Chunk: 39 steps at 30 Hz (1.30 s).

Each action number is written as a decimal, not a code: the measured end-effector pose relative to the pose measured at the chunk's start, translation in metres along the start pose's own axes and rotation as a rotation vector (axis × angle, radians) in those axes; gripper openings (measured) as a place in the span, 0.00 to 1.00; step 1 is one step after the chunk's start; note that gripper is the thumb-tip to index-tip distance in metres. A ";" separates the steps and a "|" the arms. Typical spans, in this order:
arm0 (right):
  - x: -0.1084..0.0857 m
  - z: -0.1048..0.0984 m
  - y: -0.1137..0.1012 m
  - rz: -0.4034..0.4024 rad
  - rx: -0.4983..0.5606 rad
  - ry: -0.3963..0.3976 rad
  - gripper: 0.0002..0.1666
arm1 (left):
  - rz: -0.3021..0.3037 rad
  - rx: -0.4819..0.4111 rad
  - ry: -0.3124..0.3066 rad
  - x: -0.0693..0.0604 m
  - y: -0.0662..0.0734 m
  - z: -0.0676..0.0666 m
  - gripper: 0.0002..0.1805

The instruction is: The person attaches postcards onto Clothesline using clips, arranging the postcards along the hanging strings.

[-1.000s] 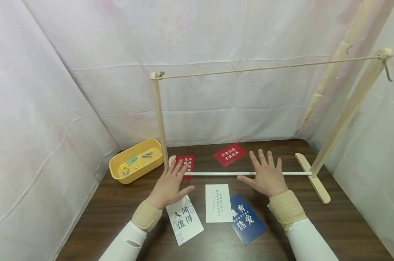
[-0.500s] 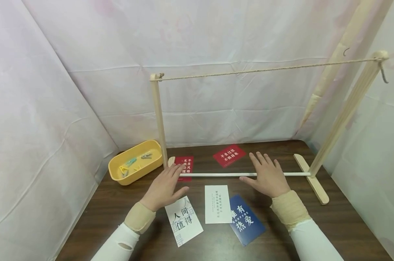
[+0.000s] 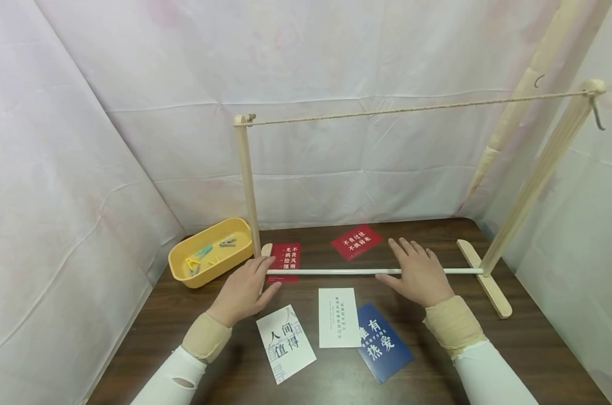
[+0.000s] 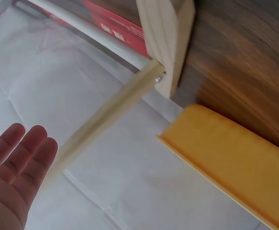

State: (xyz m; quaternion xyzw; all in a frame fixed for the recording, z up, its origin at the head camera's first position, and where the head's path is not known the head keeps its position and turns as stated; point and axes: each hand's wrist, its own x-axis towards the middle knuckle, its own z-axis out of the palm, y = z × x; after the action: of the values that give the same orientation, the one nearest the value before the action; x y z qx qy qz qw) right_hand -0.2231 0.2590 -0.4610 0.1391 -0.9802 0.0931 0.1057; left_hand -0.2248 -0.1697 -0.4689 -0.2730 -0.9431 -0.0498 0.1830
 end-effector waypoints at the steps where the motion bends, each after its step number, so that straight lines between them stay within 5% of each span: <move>1: 0.000 0.000 0.000 -0.001 -0.003 -0.001 0.59 | -0.004 0.003 0.005 -0.001 -0.002 -0.001 0.37; 12: -0.001 -0.001 0.002 -0.023 -0.013 0.025 0.55 | -0.012 0.033 0.092 -0.008 -0.020 -0.010 0.30; 24: -0.004 -0.004 0.003 -0.032 -0.012 0.045 0.54 | -0.070 0.035 0.121 -0.012 -0.041 -0.015 0.18; 39: -0.007 -0.001 0.009 -0.015 -0.002 0.042 0.53 | -0.139 0.045 0.028 -0.012 -0.070 -0.007 0.17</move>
State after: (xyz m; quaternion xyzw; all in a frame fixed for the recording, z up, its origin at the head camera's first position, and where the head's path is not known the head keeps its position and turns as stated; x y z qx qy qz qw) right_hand -0.2188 0.2700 -0.4628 0.1442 -0.9768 0.0942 0.1270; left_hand -0.2508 -0.2365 -0.4659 -0.2020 -0.9581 -0.0449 0.1982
